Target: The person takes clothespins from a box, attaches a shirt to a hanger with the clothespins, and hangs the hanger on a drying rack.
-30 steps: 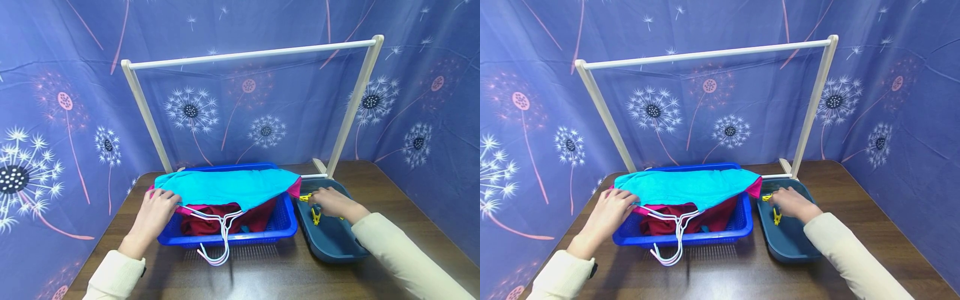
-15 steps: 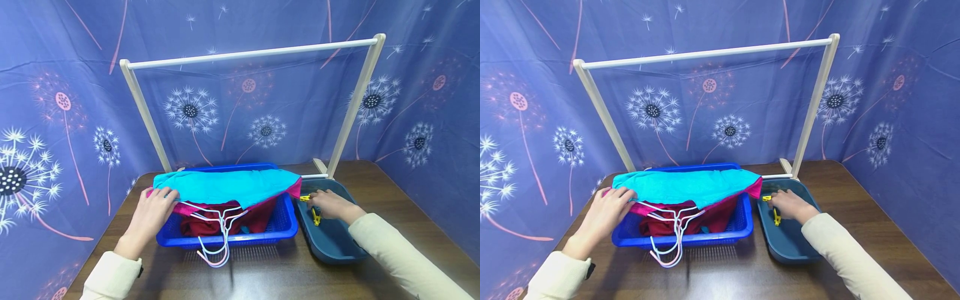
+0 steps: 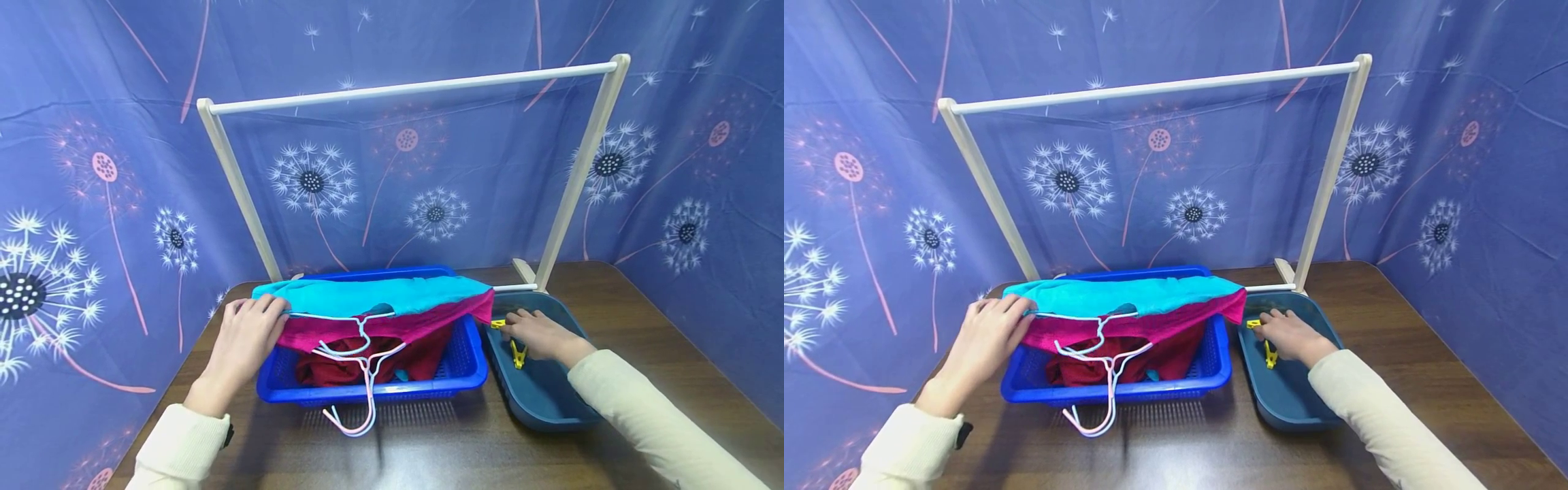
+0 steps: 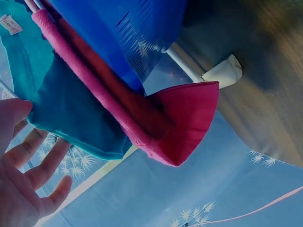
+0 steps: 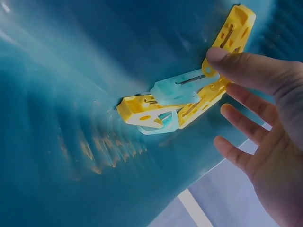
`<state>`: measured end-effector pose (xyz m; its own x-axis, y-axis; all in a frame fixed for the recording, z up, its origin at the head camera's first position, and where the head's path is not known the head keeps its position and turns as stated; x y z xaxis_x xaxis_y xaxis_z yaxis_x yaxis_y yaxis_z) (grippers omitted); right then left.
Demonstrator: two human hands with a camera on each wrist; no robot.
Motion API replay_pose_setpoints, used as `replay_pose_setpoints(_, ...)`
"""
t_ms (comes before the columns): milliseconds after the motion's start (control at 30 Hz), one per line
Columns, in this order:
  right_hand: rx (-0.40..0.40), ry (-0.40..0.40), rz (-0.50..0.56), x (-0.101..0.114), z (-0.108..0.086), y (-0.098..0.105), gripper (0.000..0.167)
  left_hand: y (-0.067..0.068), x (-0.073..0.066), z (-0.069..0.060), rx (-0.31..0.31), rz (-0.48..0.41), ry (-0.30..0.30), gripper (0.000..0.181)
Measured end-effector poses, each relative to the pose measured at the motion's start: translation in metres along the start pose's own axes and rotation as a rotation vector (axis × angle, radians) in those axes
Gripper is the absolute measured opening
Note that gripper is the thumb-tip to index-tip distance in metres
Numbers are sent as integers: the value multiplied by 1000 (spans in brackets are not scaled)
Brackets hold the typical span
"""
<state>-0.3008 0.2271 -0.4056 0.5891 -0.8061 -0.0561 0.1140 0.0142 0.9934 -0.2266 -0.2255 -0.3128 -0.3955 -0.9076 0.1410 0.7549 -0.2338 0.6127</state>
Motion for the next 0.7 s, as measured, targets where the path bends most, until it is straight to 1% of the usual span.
replay_pose_setpoints(167,-12,3,-33,-1,1,-3,34,0,2,6,-43,-9,19,9)
replay_pose_setpoints(267,-19,5,-61,-1,1,-5,33,-1,3,9,-57,-6,36,9)
replay_pose_setpoints(467,-40,24,-104,-1,1,-6,33,-4,6,16,-66,-5,78,9)
replay_pose_setpoints(700,-20,-5,-96,-2,0,-4,38,-8,8,23,-68,-19,136,10)
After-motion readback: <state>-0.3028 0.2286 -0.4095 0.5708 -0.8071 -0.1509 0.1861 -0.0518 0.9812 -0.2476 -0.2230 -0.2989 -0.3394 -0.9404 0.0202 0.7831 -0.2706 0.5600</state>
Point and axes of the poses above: each hand's wrist, its own z-axis towards the middle knuckle, its own y-axis out of the back of the hand, x = y × z, the point moved 3 cm from there along z, towards the middle knuckle, and after that the axes turned 10 degrees about -x, right-handed, at the moved point
